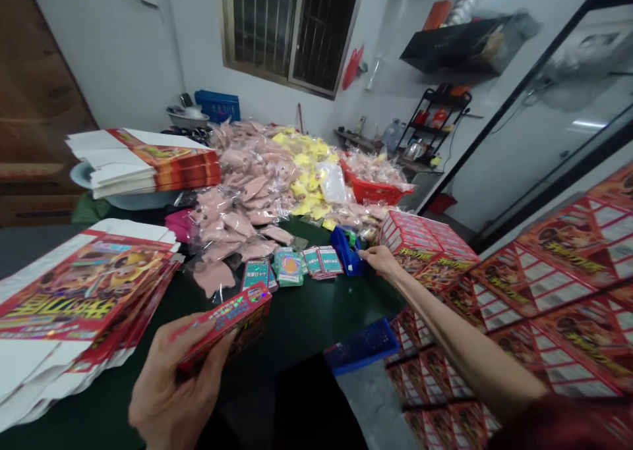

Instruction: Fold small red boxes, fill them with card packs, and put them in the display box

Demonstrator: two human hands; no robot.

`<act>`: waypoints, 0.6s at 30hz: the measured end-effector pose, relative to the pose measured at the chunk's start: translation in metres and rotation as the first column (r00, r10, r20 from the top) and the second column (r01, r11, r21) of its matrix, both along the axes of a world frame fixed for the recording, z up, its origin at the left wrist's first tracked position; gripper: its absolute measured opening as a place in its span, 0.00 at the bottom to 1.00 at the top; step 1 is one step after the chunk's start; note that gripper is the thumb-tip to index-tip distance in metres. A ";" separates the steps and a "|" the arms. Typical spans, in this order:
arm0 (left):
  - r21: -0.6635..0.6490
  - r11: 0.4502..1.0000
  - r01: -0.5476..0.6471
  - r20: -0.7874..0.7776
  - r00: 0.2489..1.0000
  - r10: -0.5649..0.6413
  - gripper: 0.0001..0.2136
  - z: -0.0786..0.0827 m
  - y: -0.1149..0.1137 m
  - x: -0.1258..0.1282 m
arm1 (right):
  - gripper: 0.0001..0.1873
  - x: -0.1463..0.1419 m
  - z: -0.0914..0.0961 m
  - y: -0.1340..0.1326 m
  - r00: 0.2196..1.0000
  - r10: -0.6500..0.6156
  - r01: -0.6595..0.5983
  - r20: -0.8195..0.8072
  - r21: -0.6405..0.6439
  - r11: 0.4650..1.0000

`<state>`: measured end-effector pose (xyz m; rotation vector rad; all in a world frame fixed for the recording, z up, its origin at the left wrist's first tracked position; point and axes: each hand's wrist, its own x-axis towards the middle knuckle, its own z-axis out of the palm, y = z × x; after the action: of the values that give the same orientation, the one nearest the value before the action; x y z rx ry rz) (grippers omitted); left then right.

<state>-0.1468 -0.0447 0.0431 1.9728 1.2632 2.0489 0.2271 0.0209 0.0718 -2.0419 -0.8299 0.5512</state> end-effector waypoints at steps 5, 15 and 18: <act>-0.023 1.000 0.011 -0.009 1.000 -0.011 0.14 0.000 0.000 -0.002 | 0.12 -0.005 0.007 0.013 0.977 -0.098 0.067 -0.189 -0.167 0.984; -0.017 1.000 0.017 -0.006 1.000 -0.018 0.13 -0.003 0.002 -0.003 | 0.12 -0.031 -0.022 -0.010 0.912 -0.189 0.259 -0.365 0.155 0.953; -0.033 0.999 0.009 0.014 1.000 -0.009 0.13 0.000 0.002 -0.002 | 0.11 -0.033 -0.042 -0.019 0.905 -0.173 0.271 -0.389 0.214 0.938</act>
<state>-0.1493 -0.0431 0.0432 1.9427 1.2749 2.0205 0.1937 0.0022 0.0298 -1.6901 -0.4118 0.6287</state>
